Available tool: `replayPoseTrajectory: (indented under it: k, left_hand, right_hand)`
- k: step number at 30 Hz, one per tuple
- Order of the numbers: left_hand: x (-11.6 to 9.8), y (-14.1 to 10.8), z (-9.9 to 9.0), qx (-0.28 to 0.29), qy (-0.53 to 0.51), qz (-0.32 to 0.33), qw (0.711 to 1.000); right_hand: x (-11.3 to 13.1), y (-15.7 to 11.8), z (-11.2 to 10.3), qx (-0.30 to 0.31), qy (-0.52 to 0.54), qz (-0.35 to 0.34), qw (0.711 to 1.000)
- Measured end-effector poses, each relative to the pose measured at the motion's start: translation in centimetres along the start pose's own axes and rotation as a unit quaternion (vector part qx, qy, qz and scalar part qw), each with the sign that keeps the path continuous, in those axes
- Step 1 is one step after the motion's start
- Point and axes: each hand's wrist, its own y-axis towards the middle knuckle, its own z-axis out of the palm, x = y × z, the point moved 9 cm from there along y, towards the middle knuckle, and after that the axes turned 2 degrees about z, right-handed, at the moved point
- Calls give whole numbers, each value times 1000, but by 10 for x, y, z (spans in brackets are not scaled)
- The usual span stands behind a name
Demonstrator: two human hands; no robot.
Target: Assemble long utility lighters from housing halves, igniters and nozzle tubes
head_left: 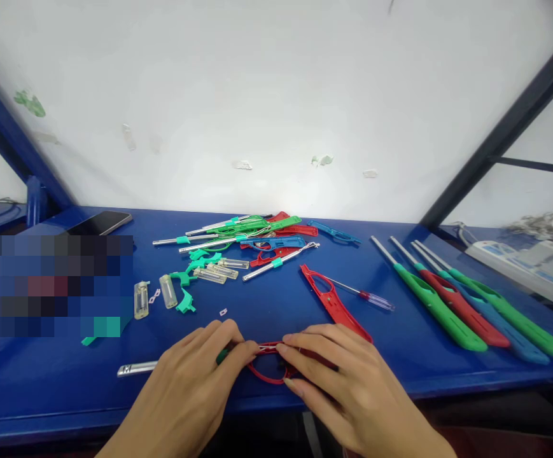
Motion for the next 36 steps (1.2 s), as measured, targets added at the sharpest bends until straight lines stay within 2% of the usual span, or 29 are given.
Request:
replayPoseTrajectory:
  k: [9,27,36]
  left_hand:
    - [0,-2,4,15,6,7,1000]
    - [0,0,1,-2,-13,8,1000]
    - [-4,-2,6,5,28,10,1000]
  right_hand:
    - [-12,-11,-7,-50,40,38,997]
    - [-7,-8,-2,-24,12,24,999]
    - [-7,-7,2,-13,14,31,999]
